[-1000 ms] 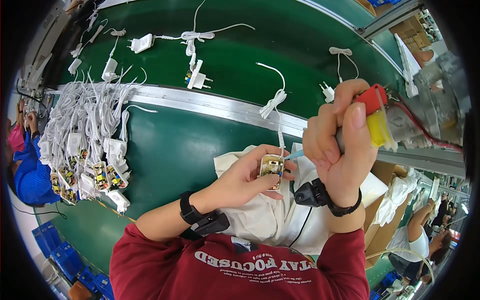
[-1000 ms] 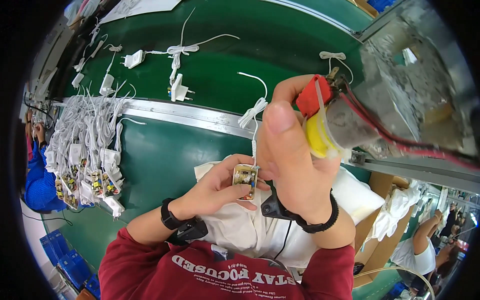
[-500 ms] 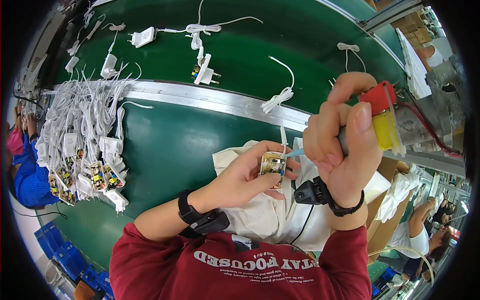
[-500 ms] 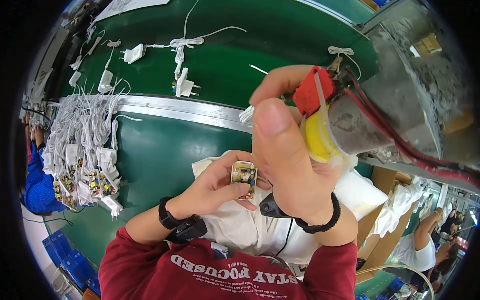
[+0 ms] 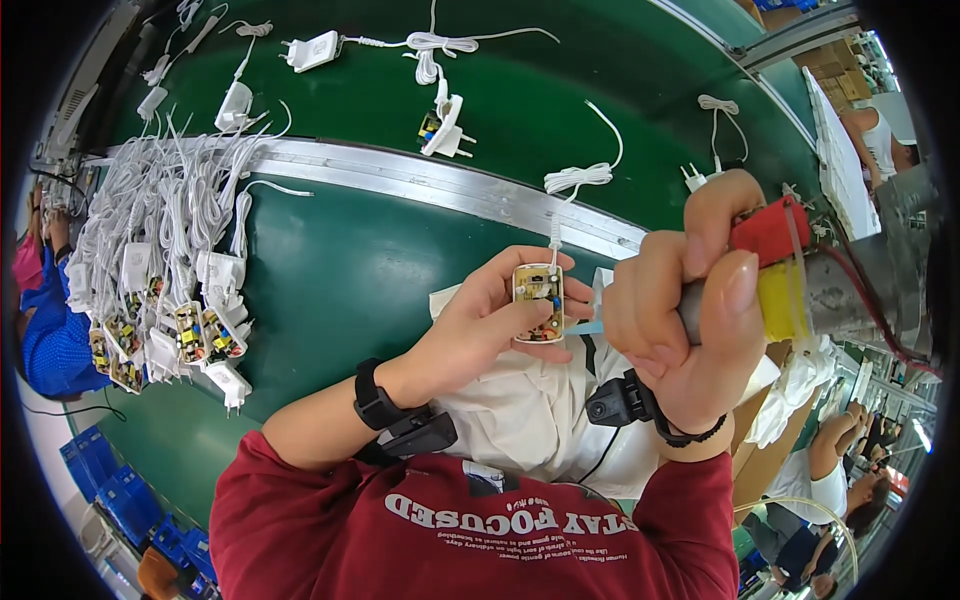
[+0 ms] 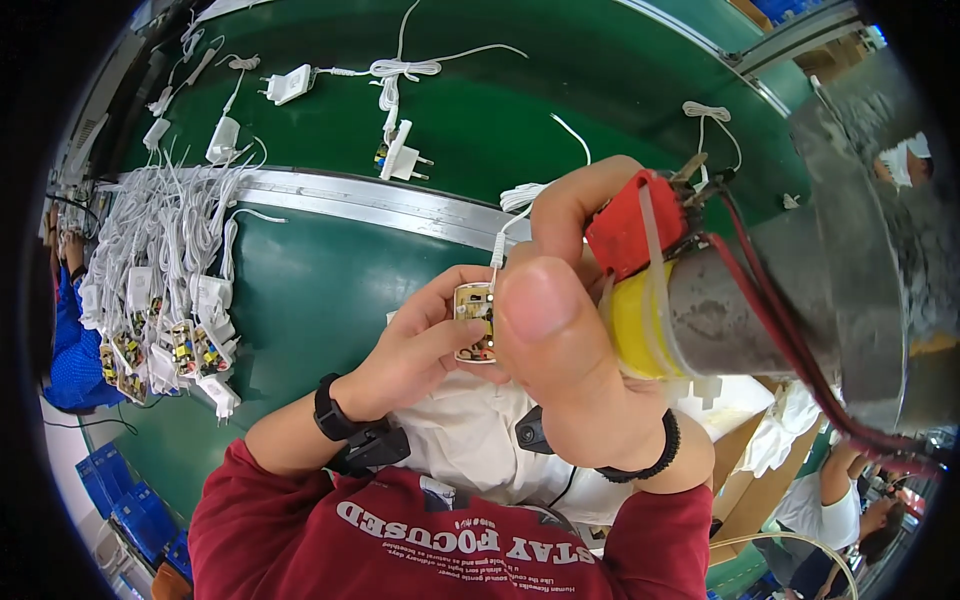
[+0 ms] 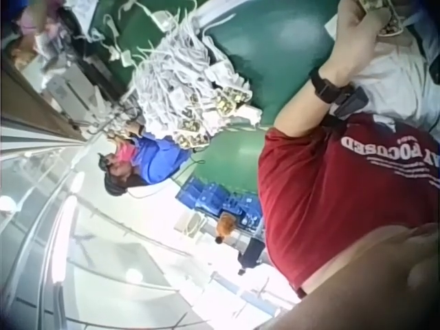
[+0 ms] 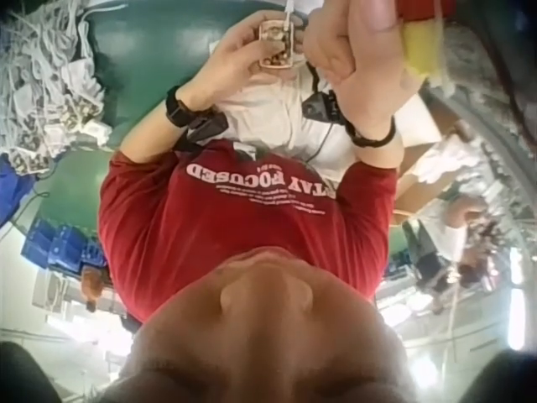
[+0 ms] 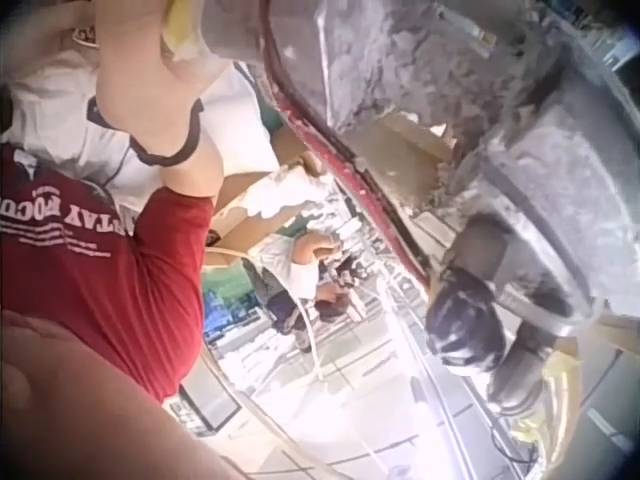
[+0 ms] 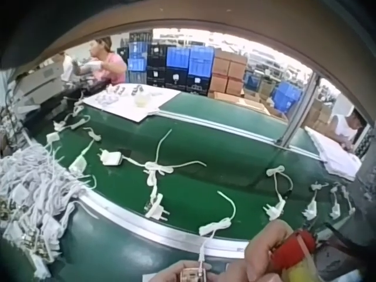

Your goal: The person picks up a power adapter, applies glue to the internal components using a dispenser, and places the adapter back onto the conveyor belt. This sequence is repeated for several adapters, with the person occasionally moving a white cloth aside to reach the work area.

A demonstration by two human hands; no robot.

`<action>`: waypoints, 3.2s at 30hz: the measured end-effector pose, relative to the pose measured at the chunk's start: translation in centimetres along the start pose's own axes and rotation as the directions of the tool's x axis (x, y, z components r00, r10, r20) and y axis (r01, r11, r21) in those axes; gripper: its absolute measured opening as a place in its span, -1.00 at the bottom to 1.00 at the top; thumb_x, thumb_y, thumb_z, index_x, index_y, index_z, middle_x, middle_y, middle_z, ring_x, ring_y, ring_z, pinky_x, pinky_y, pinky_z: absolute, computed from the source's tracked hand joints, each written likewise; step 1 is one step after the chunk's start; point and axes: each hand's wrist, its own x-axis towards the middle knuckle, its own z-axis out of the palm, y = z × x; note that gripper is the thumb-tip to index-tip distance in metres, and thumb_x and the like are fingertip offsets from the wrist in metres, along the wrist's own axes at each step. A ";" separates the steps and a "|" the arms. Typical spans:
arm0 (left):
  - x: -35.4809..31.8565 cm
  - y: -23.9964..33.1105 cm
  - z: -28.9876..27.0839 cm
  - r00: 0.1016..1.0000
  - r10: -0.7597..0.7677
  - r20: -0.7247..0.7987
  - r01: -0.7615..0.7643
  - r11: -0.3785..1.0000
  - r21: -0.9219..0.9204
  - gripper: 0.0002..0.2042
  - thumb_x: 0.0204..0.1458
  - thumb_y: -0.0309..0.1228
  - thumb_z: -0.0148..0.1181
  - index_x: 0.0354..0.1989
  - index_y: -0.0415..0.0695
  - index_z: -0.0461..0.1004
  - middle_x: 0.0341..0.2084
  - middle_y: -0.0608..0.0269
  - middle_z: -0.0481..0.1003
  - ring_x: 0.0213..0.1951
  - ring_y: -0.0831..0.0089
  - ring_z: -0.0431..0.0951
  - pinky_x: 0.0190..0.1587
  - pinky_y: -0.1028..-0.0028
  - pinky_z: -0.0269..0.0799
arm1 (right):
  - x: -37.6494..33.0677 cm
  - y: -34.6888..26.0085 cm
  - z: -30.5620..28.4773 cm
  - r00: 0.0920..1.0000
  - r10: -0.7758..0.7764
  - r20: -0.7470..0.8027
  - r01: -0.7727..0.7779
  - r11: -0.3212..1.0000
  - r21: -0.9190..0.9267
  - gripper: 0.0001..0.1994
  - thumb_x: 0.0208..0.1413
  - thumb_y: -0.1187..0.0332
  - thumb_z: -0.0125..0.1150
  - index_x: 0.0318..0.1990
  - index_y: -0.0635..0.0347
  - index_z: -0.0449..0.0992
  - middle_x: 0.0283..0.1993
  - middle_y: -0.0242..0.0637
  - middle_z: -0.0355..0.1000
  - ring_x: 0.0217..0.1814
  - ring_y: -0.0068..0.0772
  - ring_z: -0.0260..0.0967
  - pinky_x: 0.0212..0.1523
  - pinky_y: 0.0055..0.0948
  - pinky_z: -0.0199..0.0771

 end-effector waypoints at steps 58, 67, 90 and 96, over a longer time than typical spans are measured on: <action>15.9 12.0 -1.3 0.662 0.579 0.476 -0.072 -0.583 0.810 -0.79 -0.10 -0.58 0.06 -0.25 -0.22 0.49 -0.21 0.02 0.46 -0.18 0.05 0.51 -0.14 0.21 0.46 | 0.1 0.1 -0.8 0.998 -0.052 0.019 0.049 0.990 0.129 -0.70 0.30 0.17 -0.04 -0.12 0.25 0.17 -0.70 -0.49 0.05 -0.73 -0.73 -0.08 -0.70 -0.64 -0.03; 17.0 16.7 -4.6 0.657 0.732 0.181 0.232 -0.425 0.875 -0.81 0.01 -0.36 0.14 -0.23 -0.16 0.46 -0.34 0.06 0.52 -0.22 0.03 0.53 -0.14 0.15 0.44 | 0.1 0.5 -0.7 0.998 -0.060 -0.001 0.060 0.987 0.152 -0.71 0.29 0.17 -0.02 -0.13 0.22 0.18 -0.71 -0.50 0.04 -0.73 -0.72 -0.07 -0.71 -0.63 -0.04; 10.3 6.0 -1.4 0.688 0.722 0.076 0.029 -0.131 0.991 -0.57 0.00 -0.35 0.18 -0.04 -0.36 0.22 -0.39 -0.06 0.54 -0.44 0.13 0.59 -0.42 0.27 0.48 | 0.3 -0.4 -0.9 0.998 -0.043 -0.055 0.052 0.983 0.175 -0.76 0.31 0.21 -0.05 -0.15 0.23 0.21 -0.70 -0.52 0.05 -0.75 -0.75 -0.09 -0.72 -0.64 -0.03; 6.9 8.0 -1.2 0.950 0.156 -0.270 -0.092 0.968 0.233 -0.61 0.11 -0.27 0.09 0.00 -0.29 0.25 -0.26 0.14 0.55 -0.22 0.39 0.55 -0.19 0.44 0.43 | 0.2 -0.3 -0.9 0.997 -0.045 -0.059 0.055 0.982 0.183 -0.77 0.31 0.23 -0.04 -0.14 0.22 0.22 -0.70 -0.52 0.06 -0.74 -0.76 -0.09 -0.72 -0.63 -0.03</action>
